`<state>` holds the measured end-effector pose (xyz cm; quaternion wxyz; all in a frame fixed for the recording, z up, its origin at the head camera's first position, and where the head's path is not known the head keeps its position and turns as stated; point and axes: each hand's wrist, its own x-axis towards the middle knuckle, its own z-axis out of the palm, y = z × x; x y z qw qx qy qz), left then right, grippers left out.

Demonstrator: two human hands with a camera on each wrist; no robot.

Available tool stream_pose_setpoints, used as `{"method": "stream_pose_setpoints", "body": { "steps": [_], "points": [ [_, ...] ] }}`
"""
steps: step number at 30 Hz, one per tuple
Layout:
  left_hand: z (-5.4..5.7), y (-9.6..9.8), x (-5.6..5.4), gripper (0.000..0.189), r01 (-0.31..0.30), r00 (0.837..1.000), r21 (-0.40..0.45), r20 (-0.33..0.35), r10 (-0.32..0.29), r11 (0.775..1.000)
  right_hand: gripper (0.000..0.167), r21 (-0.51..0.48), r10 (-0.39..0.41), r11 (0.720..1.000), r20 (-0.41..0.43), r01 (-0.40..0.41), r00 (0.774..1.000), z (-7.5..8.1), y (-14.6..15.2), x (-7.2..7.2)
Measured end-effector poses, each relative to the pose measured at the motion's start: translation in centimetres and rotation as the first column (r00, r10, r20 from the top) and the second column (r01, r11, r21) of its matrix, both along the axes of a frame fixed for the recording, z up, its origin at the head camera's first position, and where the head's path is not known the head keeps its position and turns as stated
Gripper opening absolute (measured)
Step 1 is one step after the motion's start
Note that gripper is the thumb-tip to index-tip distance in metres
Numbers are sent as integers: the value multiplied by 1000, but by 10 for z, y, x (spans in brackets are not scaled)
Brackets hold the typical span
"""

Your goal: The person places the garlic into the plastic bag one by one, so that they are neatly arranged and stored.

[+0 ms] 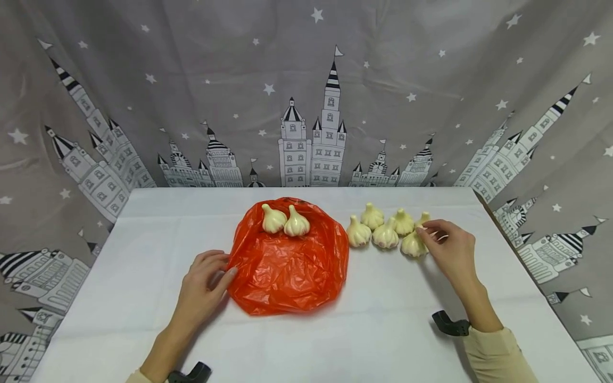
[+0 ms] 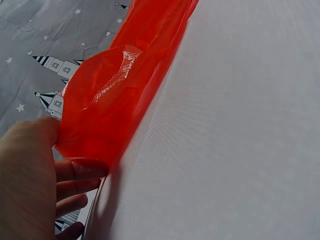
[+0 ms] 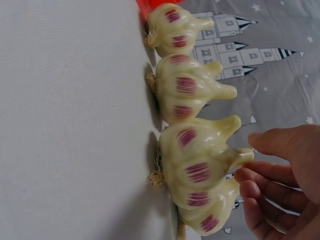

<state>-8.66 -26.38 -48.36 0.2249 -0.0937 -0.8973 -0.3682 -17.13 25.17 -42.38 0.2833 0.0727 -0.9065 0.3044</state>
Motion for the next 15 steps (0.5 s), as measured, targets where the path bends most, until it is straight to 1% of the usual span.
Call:
{"method": "stream_pose_setpoints", "body": {
  "steps": [6,11,15],
  "points": [
    [0,-4,-1,12,-12,1000,18,22,12,1000,15,-11,-11,1000,14,11,1000,-6,-2,-6],
    [-1,-2,0,13,-4,1000,27,25,3,1000,16,-39,-27,999,6,27,1000,-12,1,-5],
    [-2,0,0,15,-4,1000,28,18,4,1000,16,-41,-35,999,-9,34,999,-15,2,-4]
  ]
}}
